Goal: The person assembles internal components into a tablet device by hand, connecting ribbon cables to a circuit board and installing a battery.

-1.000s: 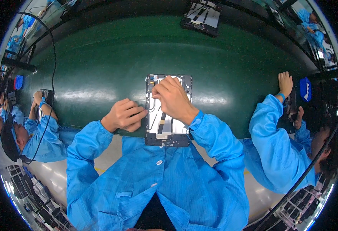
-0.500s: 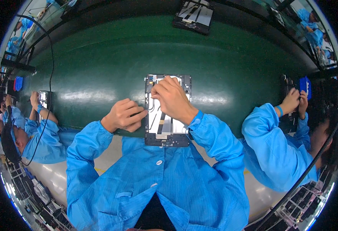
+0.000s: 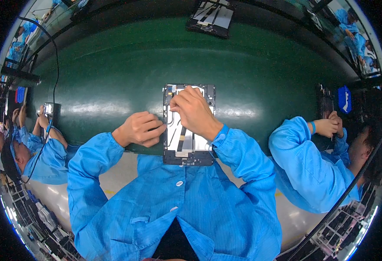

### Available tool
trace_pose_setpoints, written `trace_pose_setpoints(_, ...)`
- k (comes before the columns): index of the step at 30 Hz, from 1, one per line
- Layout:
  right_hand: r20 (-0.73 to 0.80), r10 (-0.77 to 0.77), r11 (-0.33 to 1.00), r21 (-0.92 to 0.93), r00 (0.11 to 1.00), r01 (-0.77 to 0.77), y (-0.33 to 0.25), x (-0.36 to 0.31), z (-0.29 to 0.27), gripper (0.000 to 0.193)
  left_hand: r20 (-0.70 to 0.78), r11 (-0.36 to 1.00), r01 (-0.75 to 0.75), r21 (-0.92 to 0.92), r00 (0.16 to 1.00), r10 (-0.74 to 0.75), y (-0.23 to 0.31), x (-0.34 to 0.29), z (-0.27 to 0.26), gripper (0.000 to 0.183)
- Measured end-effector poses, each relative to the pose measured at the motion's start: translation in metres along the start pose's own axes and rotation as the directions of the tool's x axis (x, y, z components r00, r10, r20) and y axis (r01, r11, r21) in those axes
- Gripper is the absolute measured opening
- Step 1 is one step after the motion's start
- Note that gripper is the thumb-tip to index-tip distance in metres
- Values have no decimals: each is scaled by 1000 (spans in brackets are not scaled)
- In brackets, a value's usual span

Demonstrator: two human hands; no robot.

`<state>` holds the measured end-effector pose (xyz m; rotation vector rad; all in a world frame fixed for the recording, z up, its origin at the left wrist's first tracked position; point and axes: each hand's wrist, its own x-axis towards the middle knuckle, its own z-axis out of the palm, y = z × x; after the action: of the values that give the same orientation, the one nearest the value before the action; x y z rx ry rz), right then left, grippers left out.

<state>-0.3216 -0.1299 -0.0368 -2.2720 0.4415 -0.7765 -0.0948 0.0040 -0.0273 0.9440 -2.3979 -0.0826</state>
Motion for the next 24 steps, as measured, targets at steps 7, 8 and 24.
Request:
trace_pose_setpoints(7, -1, 14, 1000, 9, 1000, -14, 2, 2, 2, 10, 24, 999, -42, 15, 999, 42, -5, -3, -2, 38)
trace_pose_setpoints(8, -3, 14, 1000, 8, 1000, -14, 2, 2, 2, 10, 20, 997, -54, 60, 998, 53, -4, -3, -2, 39)
trace_pose_setpoints(24, -28, 61, 995, 82, 998, -59, 2, 2, 0, 5, 39, 984, -90, 154, 996, 85, -7, -3, 2, 36)
